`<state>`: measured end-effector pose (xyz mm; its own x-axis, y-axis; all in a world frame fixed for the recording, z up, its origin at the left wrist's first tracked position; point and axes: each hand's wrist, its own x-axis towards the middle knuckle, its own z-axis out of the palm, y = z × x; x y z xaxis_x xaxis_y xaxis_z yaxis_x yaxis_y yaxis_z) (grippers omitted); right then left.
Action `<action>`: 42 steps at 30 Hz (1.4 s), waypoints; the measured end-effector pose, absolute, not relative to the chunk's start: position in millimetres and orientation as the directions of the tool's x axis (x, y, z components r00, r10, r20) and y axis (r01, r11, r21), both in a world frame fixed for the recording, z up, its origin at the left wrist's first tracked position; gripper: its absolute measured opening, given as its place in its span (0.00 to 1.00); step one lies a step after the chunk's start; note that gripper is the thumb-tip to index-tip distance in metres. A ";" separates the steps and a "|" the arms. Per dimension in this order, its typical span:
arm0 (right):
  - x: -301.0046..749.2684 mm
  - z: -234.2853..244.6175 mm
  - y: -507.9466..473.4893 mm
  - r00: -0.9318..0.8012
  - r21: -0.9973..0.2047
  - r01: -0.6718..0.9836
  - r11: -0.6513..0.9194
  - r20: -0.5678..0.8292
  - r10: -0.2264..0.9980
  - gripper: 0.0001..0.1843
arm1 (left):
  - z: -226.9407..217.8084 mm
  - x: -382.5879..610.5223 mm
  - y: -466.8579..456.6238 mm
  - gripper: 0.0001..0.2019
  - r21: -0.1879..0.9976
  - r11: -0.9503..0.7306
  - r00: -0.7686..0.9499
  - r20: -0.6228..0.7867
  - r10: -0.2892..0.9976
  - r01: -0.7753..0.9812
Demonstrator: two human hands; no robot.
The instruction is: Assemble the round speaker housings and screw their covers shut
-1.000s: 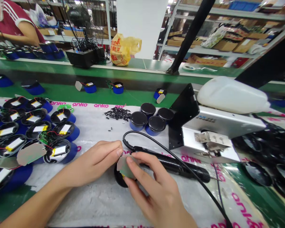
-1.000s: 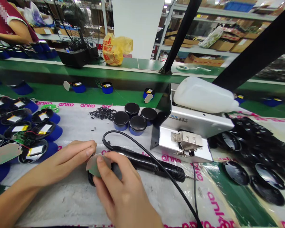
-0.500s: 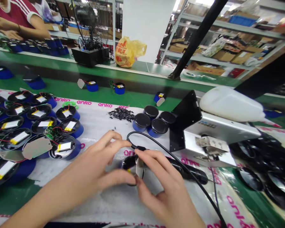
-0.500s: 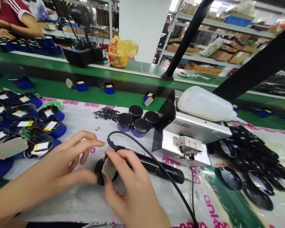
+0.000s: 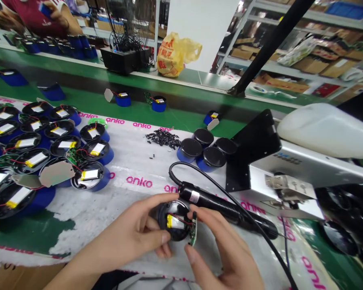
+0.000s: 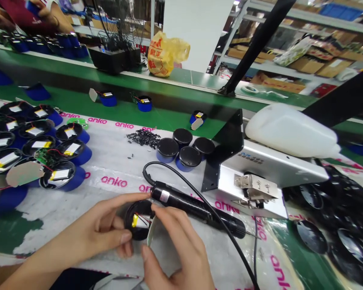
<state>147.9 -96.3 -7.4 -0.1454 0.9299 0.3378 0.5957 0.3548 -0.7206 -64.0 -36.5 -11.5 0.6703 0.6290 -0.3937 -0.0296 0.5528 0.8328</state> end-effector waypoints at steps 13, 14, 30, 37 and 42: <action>150.3 3.0 -92.8 -0.293 -0.508 0.743 0.437 0.340 0.894 0.26 | -2.0 -28.5 -35.1 0.14 0.895 0.416 0.376 -0.444 0.813 0.159; 150.5 5.5 -90.1 -0.323 -0.480 0.749 0.456 0.337 0.885 0.25 | -1.7 -28.4 -35.3 0.14 0.901 0.404 0.375 -0.432 0.820 0.156; 155.4 36.5 -56.1 -0.688 -0.316 0.595 0.739 0.274 0.672 0.19 | -15.6 -69.5 -33.2 0.28 0.818 0.538 0.702 -0.261 0.663 -0.204; 151.1 45.3 -50.8 -0.765 -0.124 0.593 0.796 0.221 0.605 0.20 | -10.0 -59.5 -28.4 0.24 0.817 0.538 0.650 -0.296 0.700 -0.207; 152.7 32.1 -57.1 -0.652 -0.203 0.663 0.721 0.316 0.689 0.17 | -7.3 -57.8 -29.5 0.22 0.813 0.550 0.609 -0.343 0.716 -0.189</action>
<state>152.7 -57.1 32.1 -0.6523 0.6888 0.3164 0.6628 0.7208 -0.2028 -57.8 -29.5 -7.3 0.6086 0.7155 -0.3430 -0.1887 0.5503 0.8133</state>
